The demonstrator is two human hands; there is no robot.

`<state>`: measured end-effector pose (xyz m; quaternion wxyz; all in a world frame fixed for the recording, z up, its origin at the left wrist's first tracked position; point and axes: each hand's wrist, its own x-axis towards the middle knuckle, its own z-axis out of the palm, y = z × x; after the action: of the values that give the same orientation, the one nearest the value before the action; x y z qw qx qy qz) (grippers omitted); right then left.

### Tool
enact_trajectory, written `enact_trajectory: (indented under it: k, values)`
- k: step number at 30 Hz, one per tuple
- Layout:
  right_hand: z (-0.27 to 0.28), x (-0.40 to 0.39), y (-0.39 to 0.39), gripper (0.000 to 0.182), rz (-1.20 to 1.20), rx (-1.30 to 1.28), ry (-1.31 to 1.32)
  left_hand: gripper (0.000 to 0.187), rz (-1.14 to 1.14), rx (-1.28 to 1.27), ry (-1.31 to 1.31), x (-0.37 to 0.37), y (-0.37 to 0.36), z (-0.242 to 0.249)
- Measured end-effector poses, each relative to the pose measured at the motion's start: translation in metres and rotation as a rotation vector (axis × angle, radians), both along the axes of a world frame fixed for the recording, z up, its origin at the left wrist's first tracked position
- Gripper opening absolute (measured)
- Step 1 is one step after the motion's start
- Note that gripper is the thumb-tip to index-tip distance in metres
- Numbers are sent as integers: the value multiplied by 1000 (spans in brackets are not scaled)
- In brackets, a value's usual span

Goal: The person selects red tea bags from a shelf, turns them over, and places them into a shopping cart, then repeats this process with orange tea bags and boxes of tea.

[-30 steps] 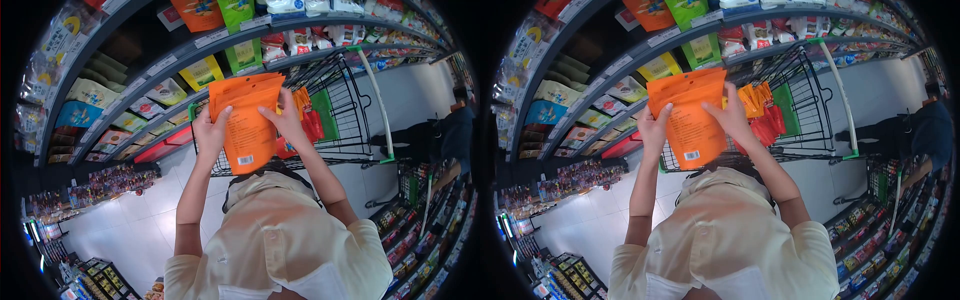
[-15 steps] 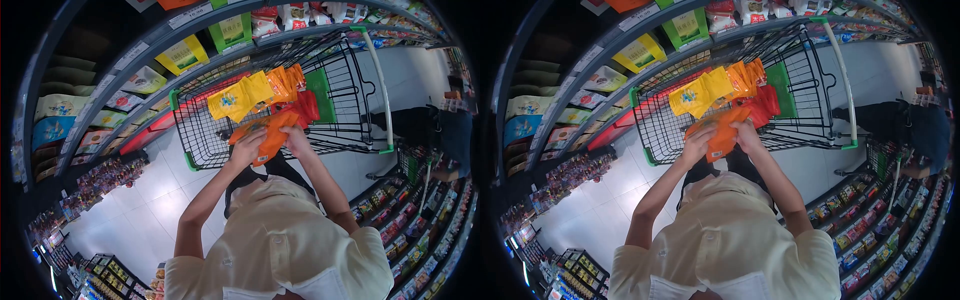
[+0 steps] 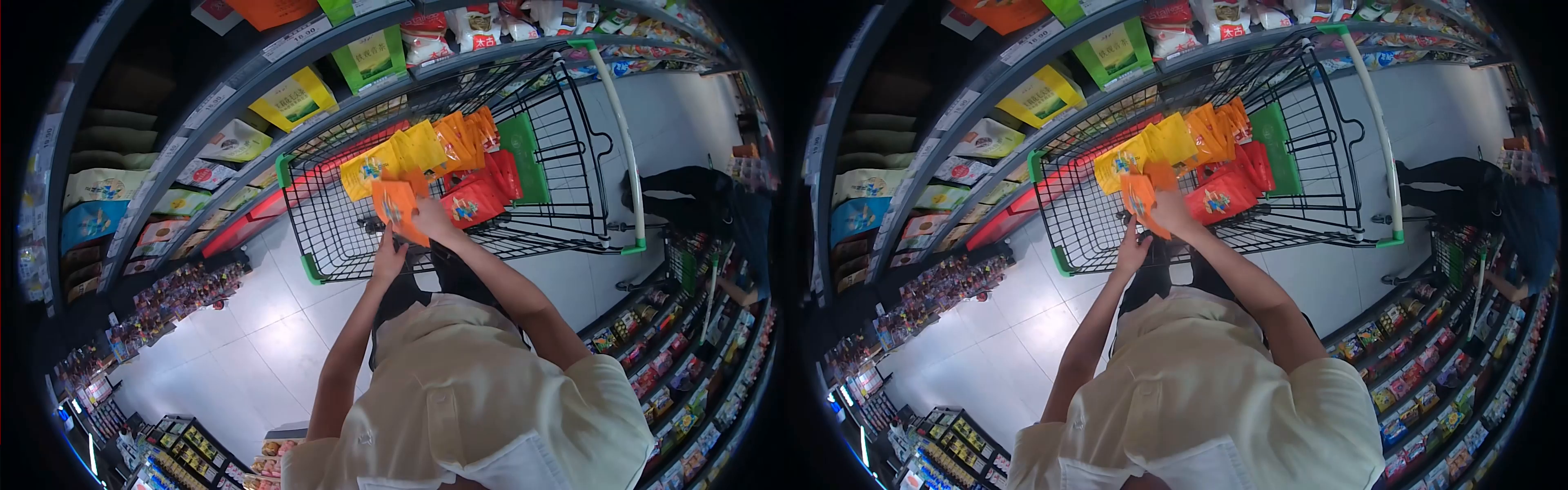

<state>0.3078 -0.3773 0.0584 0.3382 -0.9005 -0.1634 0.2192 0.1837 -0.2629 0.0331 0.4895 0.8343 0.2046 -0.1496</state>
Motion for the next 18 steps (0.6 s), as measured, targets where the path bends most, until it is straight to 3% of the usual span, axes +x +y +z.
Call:
enact_trajectory:
  k: [3, 4, 5, 7, 13, 18]
  values:
    - [-11, -22, 3, 20, 93, -40, -4, 72, 44, -102, 81, 15, -6, -16]
    - [-21, -27, 1, 22, 156, -59, 41, 72, 36, -31, -44, 15, -9, -33]
    - [-32, -30, -3, 23, 146, -78, 92, 71, -2, -17, 30, 13, -10, -50]
    - [-30, -32, -5, 25, 128, -120, 199, 70, -76, 6, 180, 22, -11, -47]
    - [-50, -26, -1, 29, 155, -135, 129, 70, -128, 7, 336, 36, -7, -34]
    - [-54, -28, 7, 28, 126, -154, 124, 71, -30, -22, 249, 27, -6, -48]
